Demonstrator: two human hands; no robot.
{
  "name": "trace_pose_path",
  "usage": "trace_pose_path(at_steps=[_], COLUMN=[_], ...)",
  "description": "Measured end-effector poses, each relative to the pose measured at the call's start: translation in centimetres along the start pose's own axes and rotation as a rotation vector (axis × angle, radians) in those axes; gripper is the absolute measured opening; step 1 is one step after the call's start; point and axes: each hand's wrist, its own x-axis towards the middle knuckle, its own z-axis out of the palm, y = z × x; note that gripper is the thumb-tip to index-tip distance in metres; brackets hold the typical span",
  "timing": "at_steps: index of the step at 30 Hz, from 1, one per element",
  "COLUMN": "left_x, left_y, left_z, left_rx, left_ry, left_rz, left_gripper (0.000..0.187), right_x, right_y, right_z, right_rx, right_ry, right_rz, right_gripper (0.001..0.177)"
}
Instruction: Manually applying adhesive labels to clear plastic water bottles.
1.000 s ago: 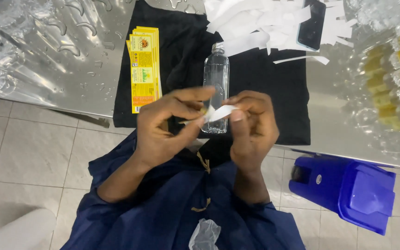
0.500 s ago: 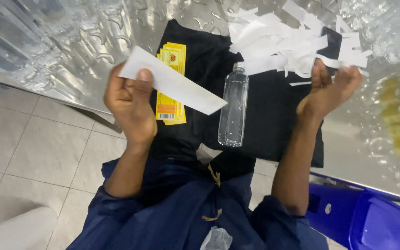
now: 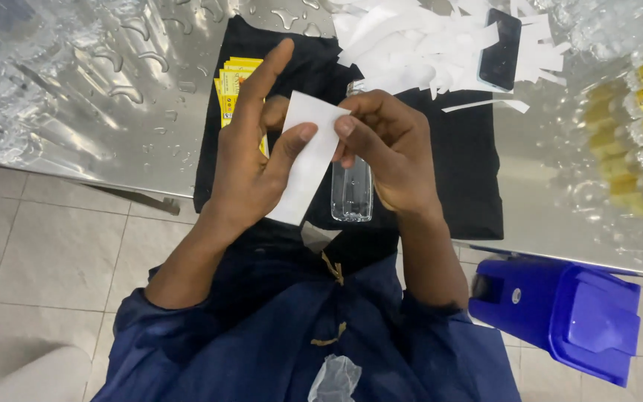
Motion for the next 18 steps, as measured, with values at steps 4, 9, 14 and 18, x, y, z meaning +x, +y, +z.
trace_pose_path(at_steps=[4,9,14,18], left_x=[-0.4,-1.4,-0.9,0.2], left_y=[0.8,1.6,1.8,2.3], left_z=[1.0,2.9,2.6,2.3], left_rx=[0.445,0.205,0.011,-0.082], left_ry=[0.397,0.209,0.129,0.002], left_rz=[0.394,0.303,0.283,0.248], left_gripper=[0.031,0.031,0.024,0.024], right_x=[-0.5,-1.8,-2.8,-3.7], right_y=[0.3,-0.2,-0.8,-0.5], right_z=[0.9,2.2,2.0,0.6], right_rx=[-0.15,-0.187,-0.435,-0.329], right_ry=[0.235,0.21,0.193,0.16], right_rz=[-0.135,-0.289,-0.323,-0.282], right_gripper=[0.021,0.016,0.016,0.019])
